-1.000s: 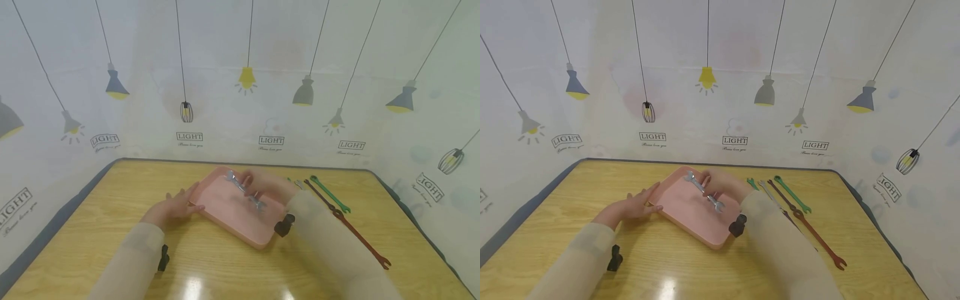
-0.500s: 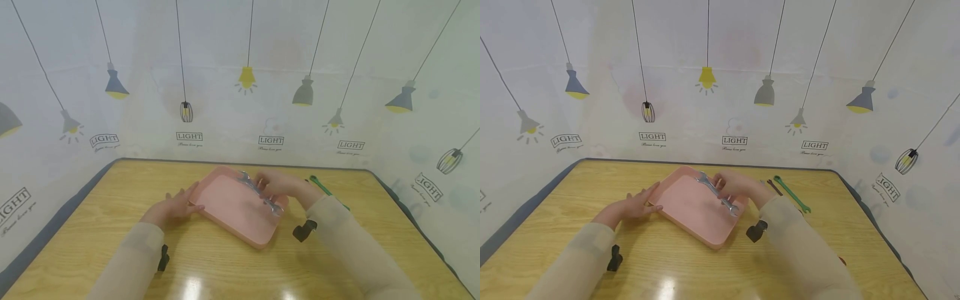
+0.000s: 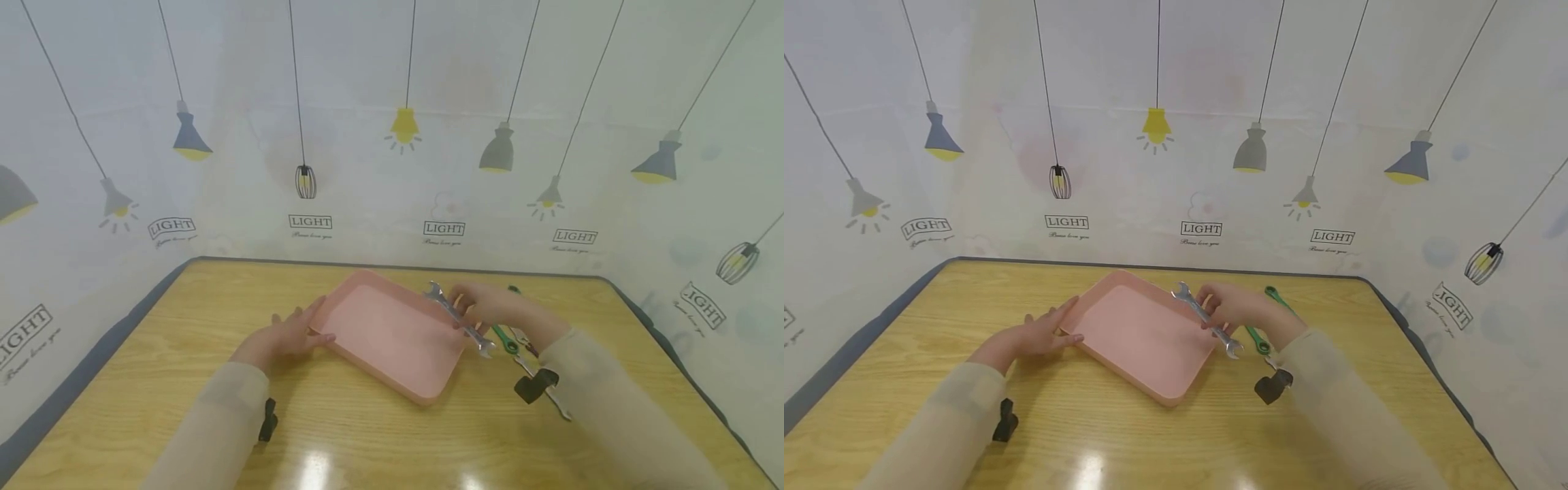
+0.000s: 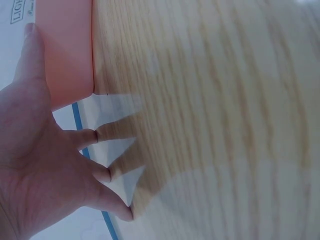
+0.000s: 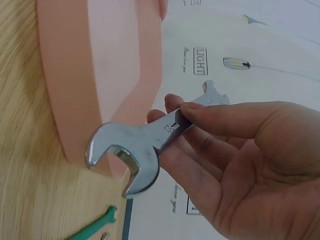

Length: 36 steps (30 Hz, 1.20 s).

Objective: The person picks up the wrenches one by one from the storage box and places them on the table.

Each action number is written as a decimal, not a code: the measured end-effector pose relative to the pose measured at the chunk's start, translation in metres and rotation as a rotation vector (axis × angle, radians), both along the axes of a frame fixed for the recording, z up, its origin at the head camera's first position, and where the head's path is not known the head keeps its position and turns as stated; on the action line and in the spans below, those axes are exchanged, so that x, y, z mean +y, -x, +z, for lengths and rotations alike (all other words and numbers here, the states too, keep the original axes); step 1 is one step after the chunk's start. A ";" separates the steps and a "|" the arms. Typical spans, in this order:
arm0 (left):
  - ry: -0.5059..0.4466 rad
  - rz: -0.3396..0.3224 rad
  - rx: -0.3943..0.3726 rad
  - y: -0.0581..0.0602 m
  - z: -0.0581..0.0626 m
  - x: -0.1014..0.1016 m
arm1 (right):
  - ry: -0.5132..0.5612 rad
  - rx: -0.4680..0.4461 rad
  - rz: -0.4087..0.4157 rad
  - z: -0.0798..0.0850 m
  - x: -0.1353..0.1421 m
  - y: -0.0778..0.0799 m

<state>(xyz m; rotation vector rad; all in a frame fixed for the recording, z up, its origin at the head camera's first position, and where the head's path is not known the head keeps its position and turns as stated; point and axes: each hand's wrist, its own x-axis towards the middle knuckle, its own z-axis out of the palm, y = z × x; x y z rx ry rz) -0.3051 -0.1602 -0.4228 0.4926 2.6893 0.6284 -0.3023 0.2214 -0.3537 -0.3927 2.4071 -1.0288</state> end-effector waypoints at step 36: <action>0.020 0.004 -0.001 0.001 -0.001 -0.001 | -0.047 0.019 -0.164 -0.002 0.145 -0.033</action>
